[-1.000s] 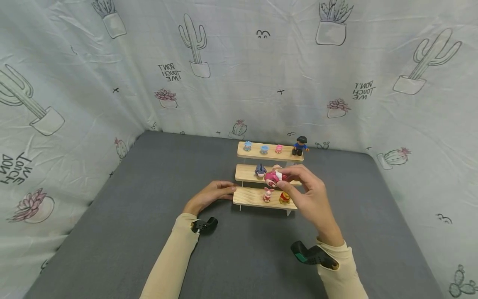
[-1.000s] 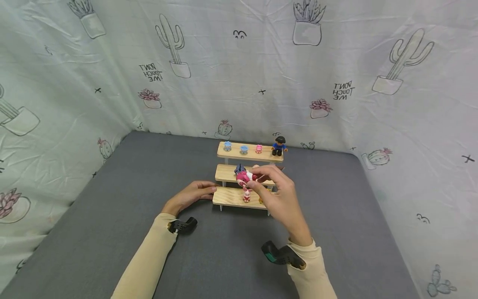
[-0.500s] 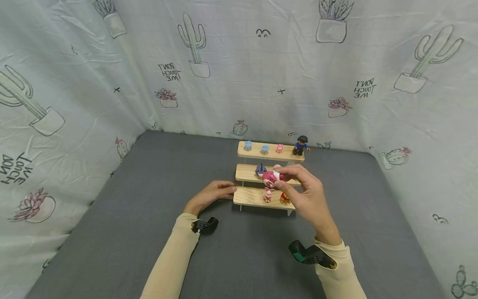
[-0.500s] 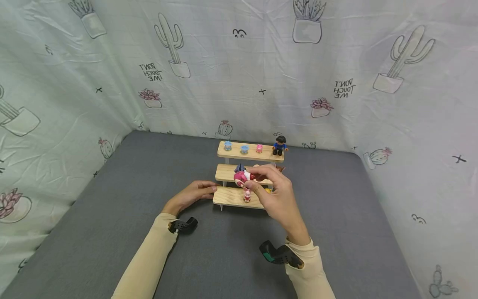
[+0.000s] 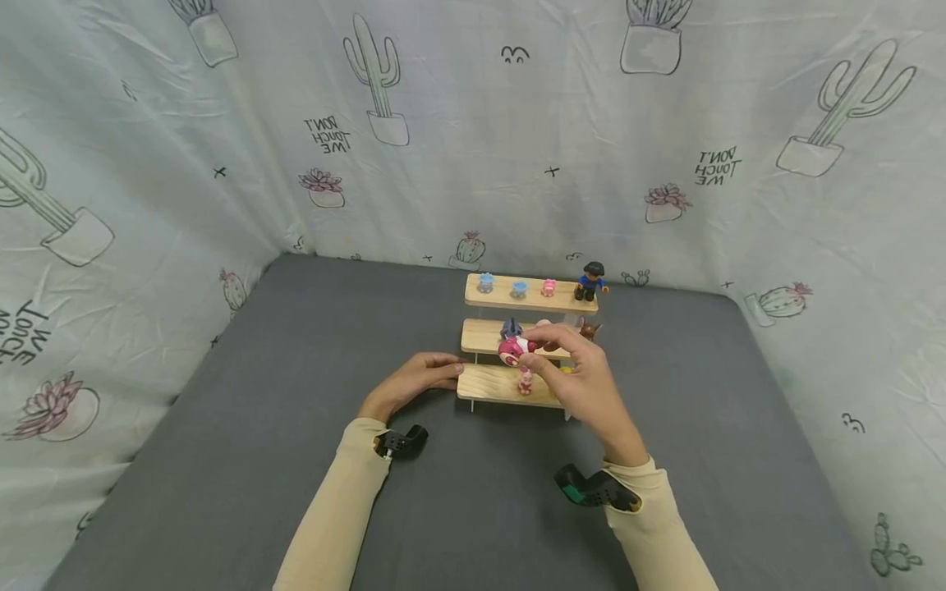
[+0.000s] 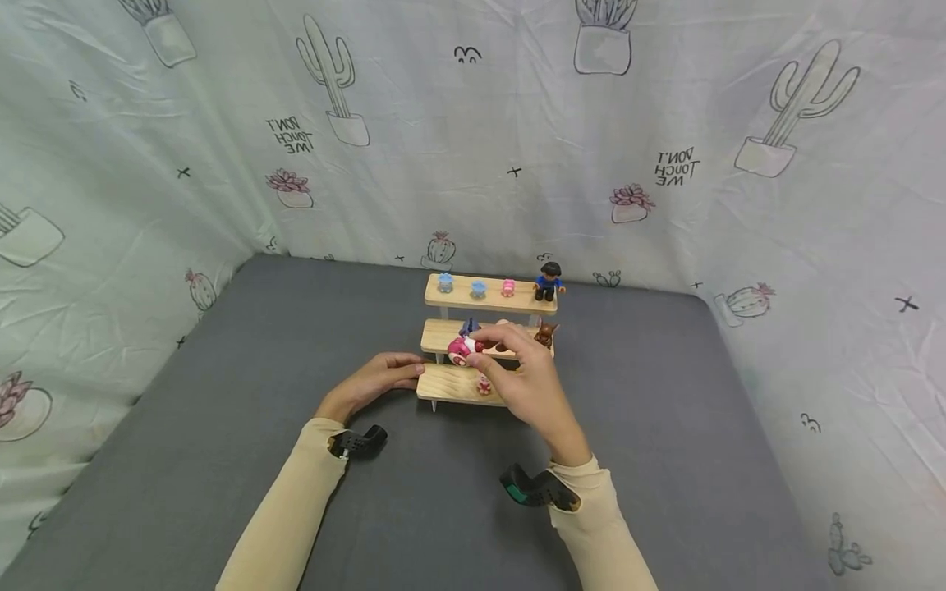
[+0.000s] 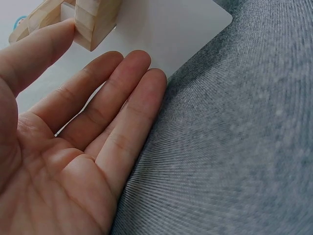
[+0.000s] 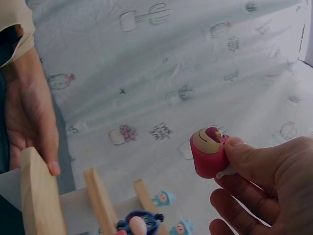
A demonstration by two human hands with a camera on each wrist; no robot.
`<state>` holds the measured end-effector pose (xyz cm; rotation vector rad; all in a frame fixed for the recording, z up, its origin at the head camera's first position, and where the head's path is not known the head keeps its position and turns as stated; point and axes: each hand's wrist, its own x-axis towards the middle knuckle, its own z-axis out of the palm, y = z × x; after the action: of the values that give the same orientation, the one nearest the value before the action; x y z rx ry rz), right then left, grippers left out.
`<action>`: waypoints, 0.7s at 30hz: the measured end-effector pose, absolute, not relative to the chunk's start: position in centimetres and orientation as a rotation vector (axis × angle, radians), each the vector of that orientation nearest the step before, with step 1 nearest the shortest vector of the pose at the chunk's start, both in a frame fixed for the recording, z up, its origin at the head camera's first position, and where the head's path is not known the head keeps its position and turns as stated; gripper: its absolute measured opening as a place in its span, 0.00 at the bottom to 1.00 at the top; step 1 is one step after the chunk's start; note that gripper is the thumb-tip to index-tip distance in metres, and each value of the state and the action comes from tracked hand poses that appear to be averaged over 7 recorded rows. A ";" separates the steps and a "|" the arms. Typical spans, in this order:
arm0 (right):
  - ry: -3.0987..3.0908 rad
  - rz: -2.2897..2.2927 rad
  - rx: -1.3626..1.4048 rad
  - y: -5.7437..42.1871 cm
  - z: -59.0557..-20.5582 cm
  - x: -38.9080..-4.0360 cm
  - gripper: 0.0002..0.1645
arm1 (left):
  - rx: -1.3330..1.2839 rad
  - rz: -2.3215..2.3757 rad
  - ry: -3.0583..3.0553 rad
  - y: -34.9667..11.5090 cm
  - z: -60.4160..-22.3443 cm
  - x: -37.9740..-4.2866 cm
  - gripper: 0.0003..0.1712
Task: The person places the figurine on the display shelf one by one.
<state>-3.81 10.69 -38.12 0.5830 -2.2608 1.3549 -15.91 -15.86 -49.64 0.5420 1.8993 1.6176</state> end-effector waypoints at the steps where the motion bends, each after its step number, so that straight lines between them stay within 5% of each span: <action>1: -2.262 1.357 0.590 10.6 -38.2 -3.9 0.16 | 0.537 1.616 1.901 -15.9 -49.6 -15.9 0.30; 21: -2.449 1.056 0.680 9.2 -40.4 -5.3 0.15 | 0.560 1.620 1.905 -15.8 -50.0 -16.4 0.30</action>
<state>-5.27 9.17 -40.42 0.6802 -2.4486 1.0556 -16.39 -15.83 -50.00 0.5600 1.9050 1.6197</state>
